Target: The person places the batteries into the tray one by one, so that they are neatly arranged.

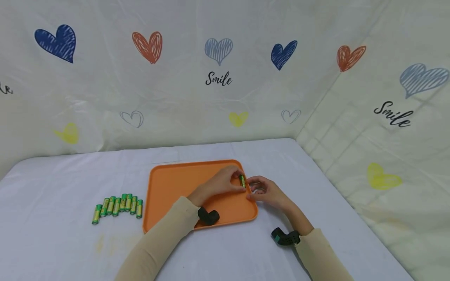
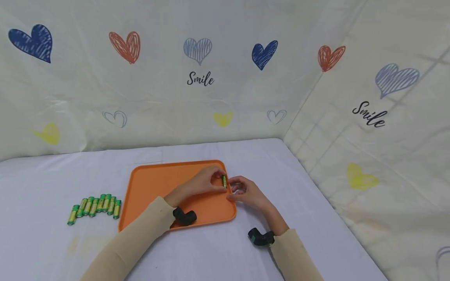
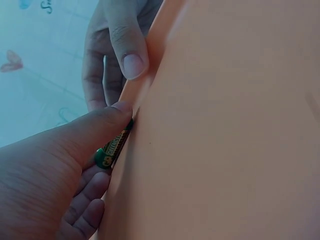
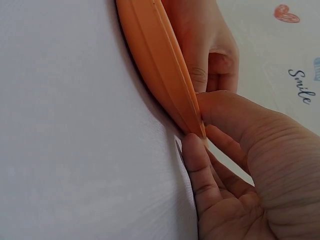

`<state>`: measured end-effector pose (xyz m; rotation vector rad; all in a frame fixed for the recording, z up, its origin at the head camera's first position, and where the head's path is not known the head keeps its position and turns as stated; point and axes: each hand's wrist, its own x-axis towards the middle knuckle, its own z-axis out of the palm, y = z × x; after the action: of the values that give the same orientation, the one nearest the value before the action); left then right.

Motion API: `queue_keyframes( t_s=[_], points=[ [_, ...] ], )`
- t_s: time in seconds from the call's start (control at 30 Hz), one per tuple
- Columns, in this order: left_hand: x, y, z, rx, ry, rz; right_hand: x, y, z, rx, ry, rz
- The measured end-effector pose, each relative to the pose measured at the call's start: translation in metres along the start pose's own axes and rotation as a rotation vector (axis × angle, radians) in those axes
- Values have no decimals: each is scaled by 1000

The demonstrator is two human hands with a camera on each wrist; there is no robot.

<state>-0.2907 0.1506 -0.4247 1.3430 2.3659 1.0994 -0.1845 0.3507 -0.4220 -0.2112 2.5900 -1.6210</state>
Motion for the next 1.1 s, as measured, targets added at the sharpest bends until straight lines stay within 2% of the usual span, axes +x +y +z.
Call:
queue_keyframes(
  t_s=[0.47, 0.7, 1.1],
  points=[
    [3, 3, 2, 44, 36, 0, 0, 1, 0, 11, -3, 4],
    [2, 3, 2, 30, 19, -26, 0, 2, -1, 2, -11, -18],
    [-3, 4, -3, 11, -5, -21, 1, 2, 1, 0, -1, 4]
  ],
)
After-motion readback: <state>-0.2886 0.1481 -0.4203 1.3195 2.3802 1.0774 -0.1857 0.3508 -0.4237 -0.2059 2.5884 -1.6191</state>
